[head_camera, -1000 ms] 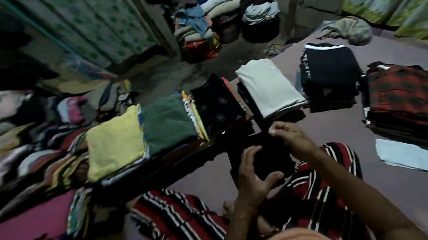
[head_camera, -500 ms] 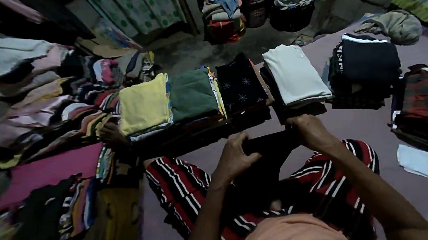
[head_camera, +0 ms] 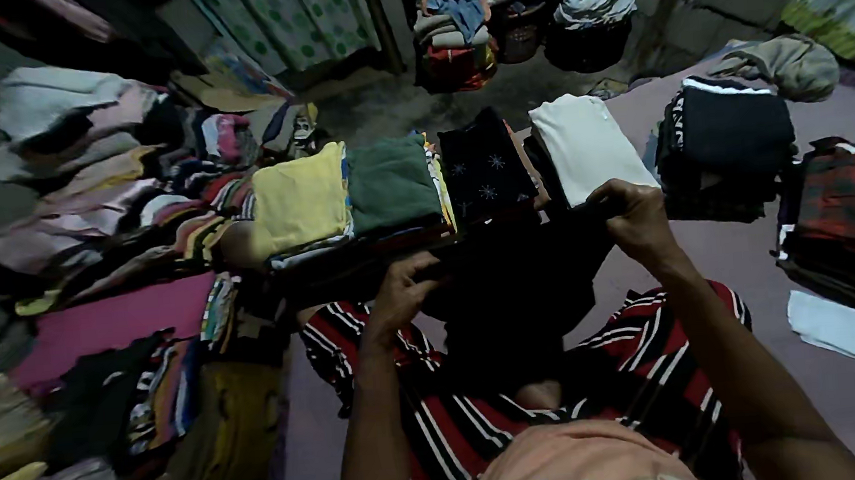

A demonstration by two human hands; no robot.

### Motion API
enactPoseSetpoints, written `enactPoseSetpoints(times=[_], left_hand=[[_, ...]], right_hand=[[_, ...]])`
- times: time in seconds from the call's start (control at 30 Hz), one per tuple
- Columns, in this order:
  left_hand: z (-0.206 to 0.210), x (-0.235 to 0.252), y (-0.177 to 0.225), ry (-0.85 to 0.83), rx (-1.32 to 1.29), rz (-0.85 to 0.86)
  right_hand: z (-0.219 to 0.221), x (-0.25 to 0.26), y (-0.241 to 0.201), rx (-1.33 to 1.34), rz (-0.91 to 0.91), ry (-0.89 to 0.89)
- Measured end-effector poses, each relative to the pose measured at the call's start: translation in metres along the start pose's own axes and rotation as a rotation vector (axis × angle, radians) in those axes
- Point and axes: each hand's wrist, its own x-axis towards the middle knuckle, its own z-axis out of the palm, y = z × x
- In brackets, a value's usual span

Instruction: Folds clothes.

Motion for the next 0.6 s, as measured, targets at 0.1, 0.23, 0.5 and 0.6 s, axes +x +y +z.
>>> enactPoseSetpoints(times=[0.1,0.23,0.5,0.6], left_hand=[[-0.013,0.004,0.003,0.181,-0.021,0.105],[-0.014,0.010,0.029,0.411,-0.127,0.085],[-0.064,0.008,0.056,0.657,0.026,0.286],[-0.076,0.006,0.064,0.683,0.052,0.342]], right_hand=[[0.006,-0.007,0.002,-0.126,-0.028,-0.053],[0.013,-0.009,0.000,-0.296,0.118,-0.210],[-0.006,-0.007,0.017,-0.409,0.188,-0.243],[-0.015,0.001,0.019,-0.290,0.067,-0.106]])
